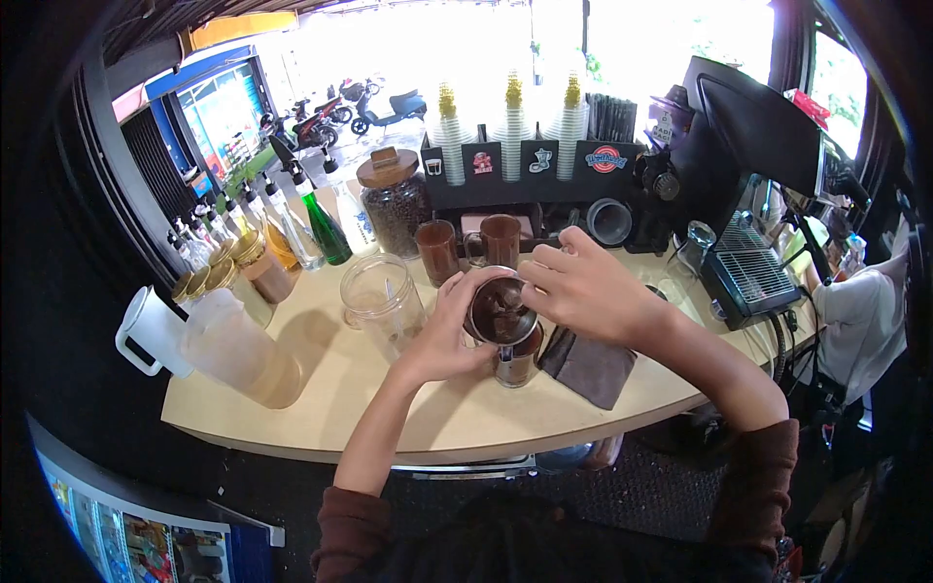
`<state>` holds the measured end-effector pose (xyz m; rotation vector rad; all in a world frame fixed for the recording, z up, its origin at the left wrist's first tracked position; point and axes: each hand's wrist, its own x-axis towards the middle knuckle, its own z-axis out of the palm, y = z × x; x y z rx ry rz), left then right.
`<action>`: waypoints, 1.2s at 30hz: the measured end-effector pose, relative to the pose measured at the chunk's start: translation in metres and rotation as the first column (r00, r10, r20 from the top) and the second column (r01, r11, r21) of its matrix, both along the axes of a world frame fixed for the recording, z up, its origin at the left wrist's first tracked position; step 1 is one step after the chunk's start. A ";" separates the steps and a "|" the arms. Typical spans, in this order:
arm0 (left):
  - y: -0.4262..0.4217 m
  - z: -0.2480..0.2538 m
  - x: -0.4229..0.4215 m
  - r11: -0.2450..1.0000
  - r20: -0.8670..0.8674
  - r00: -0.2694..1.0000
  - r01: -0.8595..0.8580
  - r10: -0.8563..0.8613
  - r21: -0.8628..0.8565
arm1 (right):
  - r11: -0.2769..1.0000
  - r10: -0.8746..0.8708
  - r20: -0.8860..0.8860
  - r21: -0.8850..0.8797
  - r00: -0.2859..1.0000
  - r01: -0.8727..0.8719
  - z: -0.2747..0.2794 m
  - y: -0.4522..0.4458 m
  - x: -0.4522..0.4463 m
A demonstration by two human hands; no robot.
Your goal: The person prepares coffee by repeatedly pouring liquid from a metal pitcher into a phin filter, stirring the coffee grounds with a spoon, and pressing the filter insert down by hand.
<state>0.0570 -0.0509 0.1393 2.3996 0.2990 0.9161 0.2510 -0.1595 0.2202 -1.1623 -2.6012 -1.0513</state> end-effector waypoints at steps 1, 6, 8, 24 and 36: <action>0.000 -0.001 0.000 1.000 0.000 1.000 -0.002 0.002 0.000 | 1.000 0.022 0.025 0.003 0.999 -0.022 -0.001 0.001 0.000; 0.002 -0.008 0.000 1.000 -0.019 1.000 -0.013 0.012 -0.020 | 0.998 0.027 0.058 0.050 0.998 -0.030 0.003 0.001 -0.002; 0.001 -0.007 0.000 1.000 -0.015 1.000 -0.011 0.011 0.005 | 0.999 0.014 0.068 0.049 0.998 -0.018 0.007 0.000 -0.002; -0.005 -0.017 0.009 0.992 0.154 0.987 -0.027 0.046 -0.121 | 0.999 -0.005 -0.005 -0.045 1.000 0.005 0.004 -0.004 -0.004; -0.013 -0.026 0.022 0.975 0.407 0.895 -0.108 0.180 -0.194 | 0.996 0.042 -0.061 0.078 0.997 -0.037 -0.014 -0.007 -0.010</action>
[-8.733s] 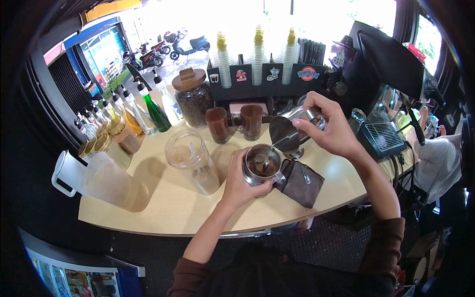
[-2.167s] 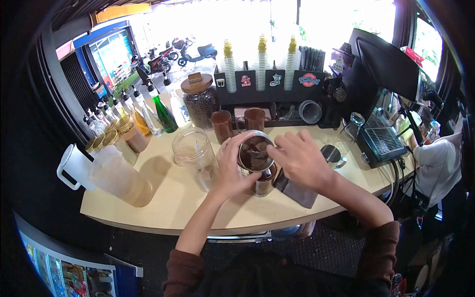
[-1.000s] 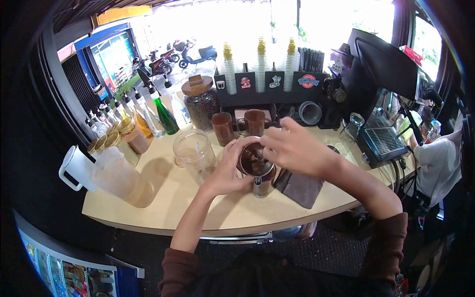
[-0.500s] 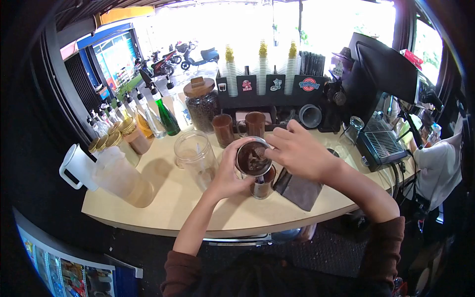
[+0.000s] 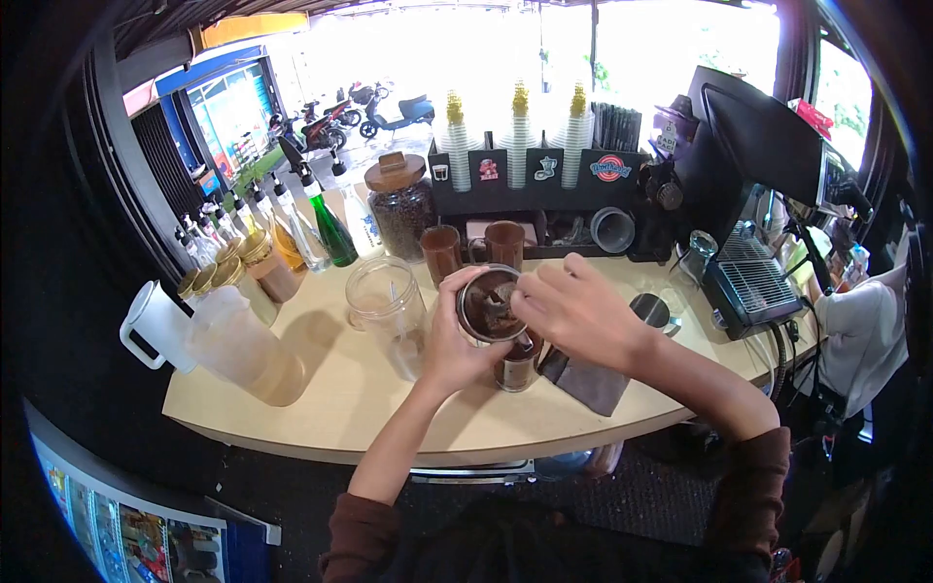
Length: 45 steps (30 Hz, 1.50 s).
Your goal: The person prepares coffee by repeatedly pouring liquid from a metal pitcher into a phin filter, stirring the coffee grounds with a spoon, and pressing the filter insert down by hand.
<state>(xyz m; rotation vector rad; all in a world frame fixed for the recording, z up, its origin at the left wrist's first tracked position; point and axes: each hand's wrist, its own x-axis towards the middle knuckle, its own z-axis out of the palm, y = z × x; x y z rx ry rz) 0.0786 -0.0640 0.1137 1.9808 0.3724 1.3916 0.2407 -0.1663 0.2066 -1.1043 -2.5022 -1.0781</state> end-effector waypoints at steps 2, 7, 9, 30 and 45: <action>0.001 -0.004 0.002 0.999 0.017 0.999 -0.033 0.033 -0.001 | 0.996 -0.083 -0.079 -0.034 0.993 0.080 -0.005 0.000 0.000; -0.001 -0.004 0.006 0.994 0.008 0.994 -0.106 0.106 0.036 | 0.997 -0.073 -0.137 0.003 0.988 0.074 -0.013 0.000 0.001; -0.006 0.001 0.006 0.993 0.012 0.993 -0.116 0.116 0.002 | 0.996 -0.083 -0.220 0.011 0.972 0.088 -0.014 0.000 0.004; -0.015 -0.004 0.007 0.970 -0.189 0.981 -0.085 0.041 -0.228 | 0.904 -0.314 -0.666 -0.427 0.677 -0.001 -0.038 0.012 0.028; -0.018 -0.012 0.009 0.984 -0.192 0.981 -0.074 0.042 -0.162 | 0.944 -0.226 -0.704 -0.329 0.673 -0.028 -0.049 -0.006 0.035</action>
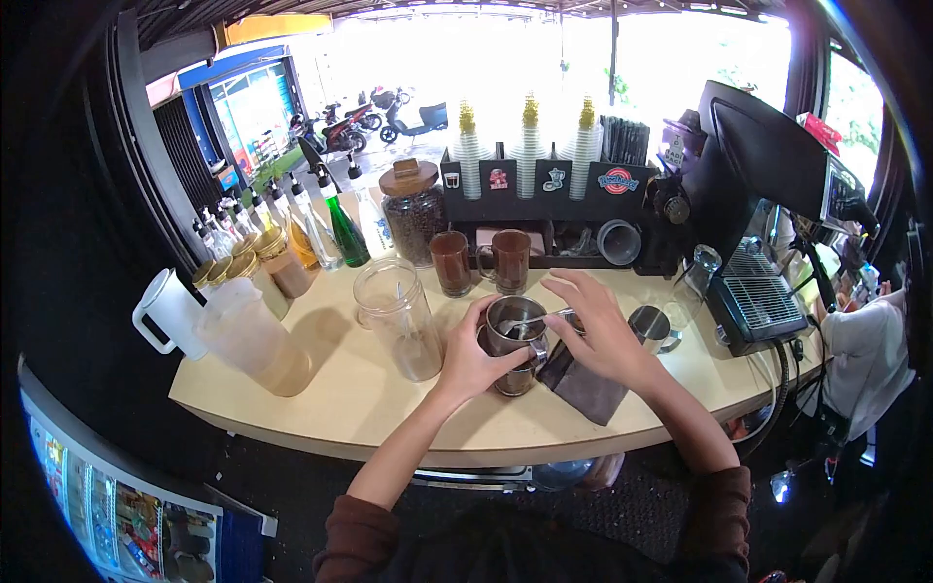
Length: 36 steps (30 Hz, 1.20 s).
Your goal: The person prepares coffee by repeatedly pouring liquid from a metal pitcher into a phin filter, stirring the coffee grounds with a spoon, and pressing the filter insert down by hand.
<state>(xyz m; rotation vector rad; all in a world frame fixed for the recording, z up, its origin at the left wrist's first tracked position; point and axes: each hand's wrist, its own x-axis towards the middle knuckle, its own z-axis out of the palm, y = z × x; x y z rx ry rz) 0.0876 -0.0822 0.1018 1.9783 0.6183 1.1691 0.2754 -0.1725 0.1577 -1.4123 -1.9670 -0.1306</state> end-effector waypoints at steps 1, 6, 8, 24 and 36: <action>-0.001 0.001 -0.001 1.000 0.000 1.000 -0.001 0.001 0.000 | 1.000 -0.015 0.013 0.004 1.000 0.015 -0.001 -0.002 0.001; -0.001 0.009 -0.017 0.991 -0.094 0.993 -0.053 0.065 0.120 | 0.998 -0.061 0.050 0.004 0.997 0.061 -0.002 -0.016 0.005; -0.005 0.015 -0.027 0.978 -0.094 0.990 -0.084 0.103 0.191 | 0.994 -0.092 0.080 0.064 0.992 0.087 -0.006 -0.022 0.007; -0.041 -0.017 -0.050 0.815 -0.071 0.931 -0.276 0.359 0.509 | 0.959 -0.261 0.119 0.141 0.958 0.244 -0.044 -0.081 0.027; 0.000 -0.085 -0.046 0.966 -0.209 0.957 -0.155 0.199 0.208 | 0.611 0.141 0.020 0.785 0.990 -0.103 0.145 -0.198 0.037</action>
